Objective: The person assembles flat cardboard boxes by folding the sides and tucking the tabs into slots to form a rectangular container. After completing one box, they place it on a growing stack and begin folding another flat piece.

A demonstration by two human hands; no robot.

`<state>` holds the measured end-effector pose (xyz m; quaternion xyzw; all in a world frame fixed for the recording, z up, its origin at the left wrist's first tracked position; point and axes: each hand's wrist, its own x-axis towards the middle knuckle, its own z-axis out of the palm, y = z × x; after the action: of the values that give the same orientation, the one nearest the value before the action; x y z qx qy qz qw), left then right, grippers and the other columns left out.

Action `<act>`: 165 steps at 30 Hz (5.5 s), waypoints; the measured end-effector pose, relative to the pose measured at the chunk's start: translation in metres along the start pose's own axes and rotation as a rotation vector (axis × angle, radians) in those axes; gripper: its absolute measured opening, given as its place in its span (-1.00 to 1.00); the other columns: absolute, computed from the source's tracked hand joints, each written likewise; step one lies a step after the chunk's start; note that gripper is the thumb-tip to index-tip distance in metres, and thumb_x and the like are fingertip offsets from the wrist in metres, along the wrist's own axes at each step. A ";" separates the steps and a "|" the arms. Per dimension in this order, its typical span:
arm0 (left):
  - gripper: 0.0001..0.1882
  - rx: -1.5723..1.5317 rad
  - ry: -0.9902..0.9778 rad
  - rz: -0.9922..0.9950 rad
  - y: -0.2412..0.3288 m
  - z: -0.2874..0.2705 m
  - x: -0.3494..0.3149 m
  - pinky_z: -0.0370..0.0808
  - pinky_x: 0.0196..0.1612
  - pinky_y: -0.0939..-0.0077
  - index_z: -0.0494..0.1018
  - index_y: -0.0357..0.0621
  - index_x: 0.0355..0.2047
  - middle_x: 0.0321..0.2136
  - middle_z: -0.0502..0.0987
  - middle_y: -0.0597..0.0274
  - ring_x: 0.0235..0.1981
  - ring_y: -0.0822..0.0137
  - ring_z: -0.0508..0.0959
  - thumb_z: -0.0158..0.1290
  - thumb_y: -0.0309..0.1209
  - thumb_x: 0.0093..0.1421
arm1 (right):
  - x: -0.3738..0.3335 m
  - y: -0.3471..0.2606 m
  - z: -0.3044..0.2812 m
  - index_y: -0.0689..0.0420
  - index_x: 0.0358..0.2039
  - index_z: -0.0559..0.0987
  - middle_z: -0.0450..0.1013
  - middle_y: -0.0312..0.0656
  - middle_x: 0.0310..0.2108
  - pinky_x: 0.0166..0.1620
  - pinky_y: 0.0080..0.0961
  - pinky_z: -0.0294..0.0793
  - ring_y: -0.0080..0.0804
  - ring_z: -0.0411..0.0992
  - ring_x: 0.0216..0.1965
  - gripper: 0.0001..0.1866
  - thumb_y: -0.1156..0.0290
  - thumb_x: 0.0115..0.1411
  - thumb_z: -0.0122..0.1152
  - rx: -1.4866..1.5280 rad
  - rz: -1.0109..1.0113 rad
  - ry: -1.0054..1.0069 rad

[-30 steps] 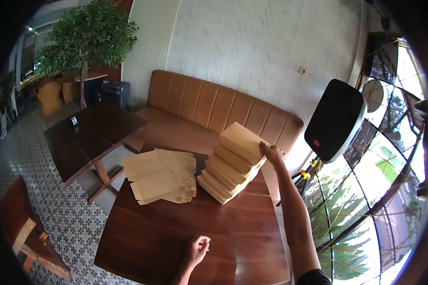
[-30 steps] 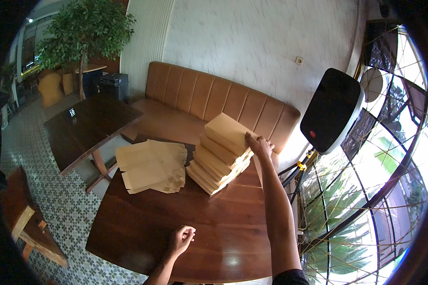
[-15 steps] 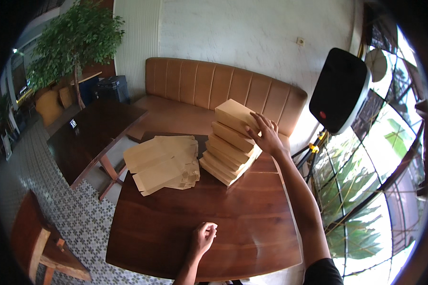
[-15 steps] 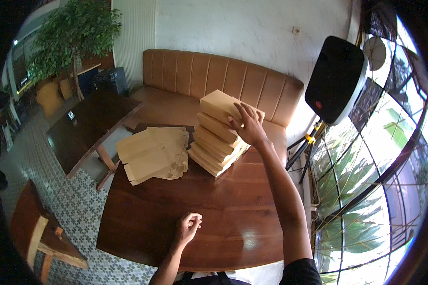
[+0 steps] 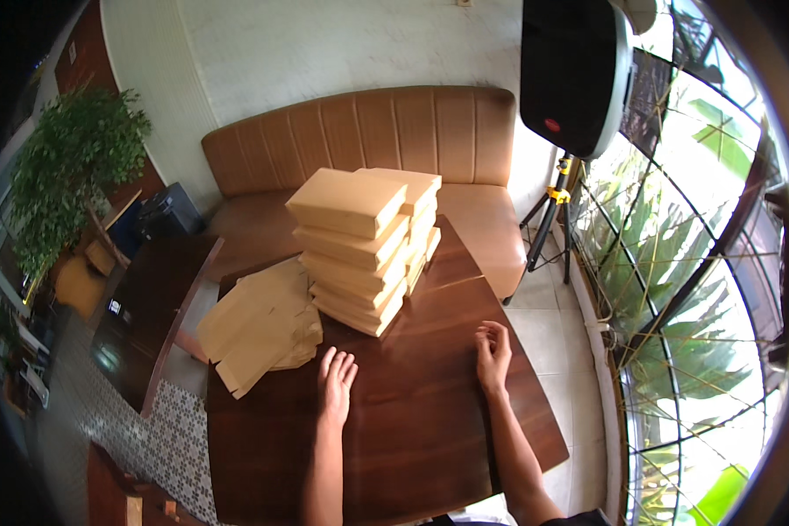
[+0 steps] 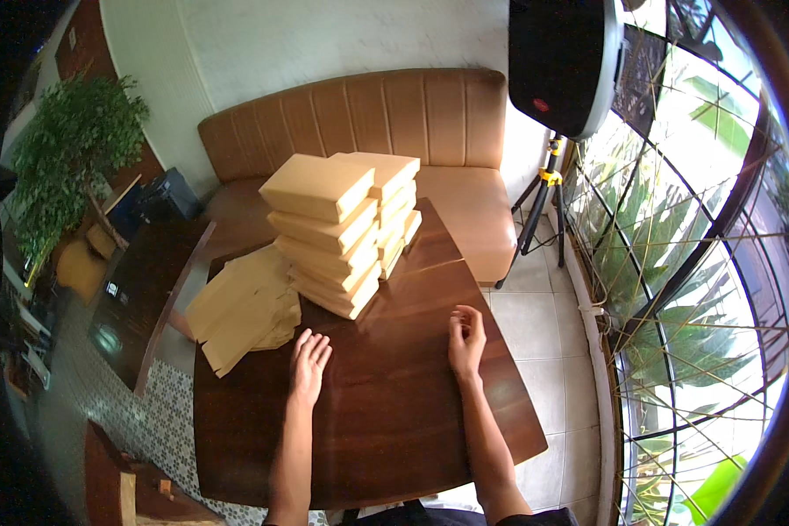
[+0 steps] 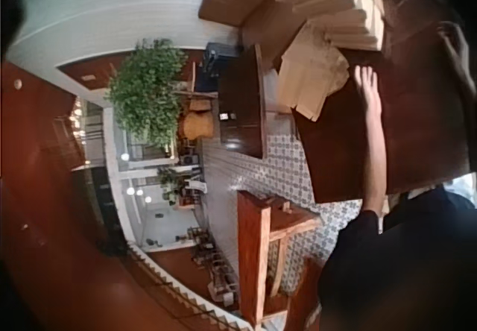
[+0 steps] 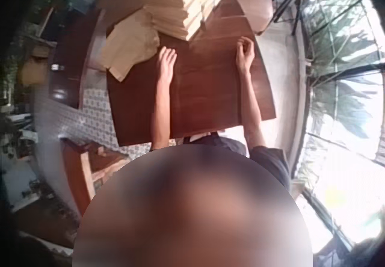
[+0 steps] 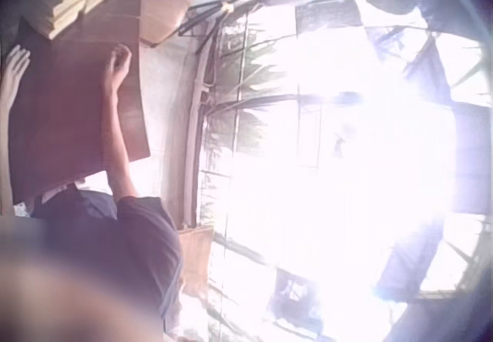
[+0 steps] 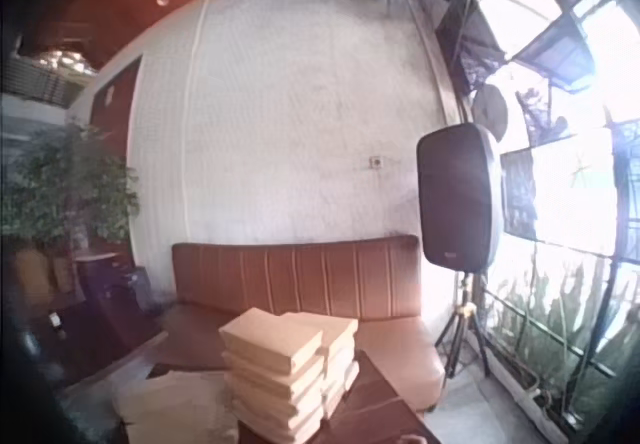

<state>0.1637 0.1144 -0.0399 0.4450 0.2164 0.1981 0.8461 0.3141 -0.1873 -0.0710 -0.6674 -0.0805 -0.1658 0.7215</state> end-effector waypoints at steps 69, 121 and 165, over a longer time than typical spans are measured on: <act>-0.52 0.483 -0.082 0.063 0.024 0.020 0.295 0.51 0.32 0.14 0.23 -0.20 0.43 0.34 0.41 0.03 0.29 0.16 0.48 -0.09 -0.38 0.57 | -0.001 -0.025 0.014 0.19 -0.11 0.68 0.65 -0.13 -0.23 -0.05 -0.39 0.59 -0.34 0.61 -0.22 -0.86 0.44 0.39 0.32 -0.259 0.158 -0.010; -0.10 0.929 -0.261 0.342 0.017 0.030 0.291 0.44 0.35 0.22 0.36 -0.33 0.29 0.20 0.58 -0.06 0.25 0.07 0.55 0.55 -0.23 0.02 | 0.253 0.112 0.116 0.34 0.52 0.18 0.17 0.05 0.53 0.55 -0.31 -0.02 -0.18 0.06 0.56 -0.17 -0.17 0.60 -0.22 0.030 0.235 -0.333; -0.38 1.617 -0.081 0.587 -0.004 -0.042 -0.173 0.20 0.46 -0.31 0.43 0.01 0.39 0.45 0.33 -0.05 0.45 -0.16 0.32 0.12 -0.06 0.38 | 0.303 -0.028 0.041 0.12 0.42 0.36 0.45 -0.10 0.27 0.27 -0.17 0.43 -0.17 0.42 0.30 -0.28 -0.04 0.42 0.25 -0.024 0.229 -0.222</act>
<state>-0.0017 0.0489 -0.0319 0.9556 0.1369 0.1779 0.1908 0.5912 -0.1886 0.0619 -0.6949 -0.0813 -0.0087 0.7144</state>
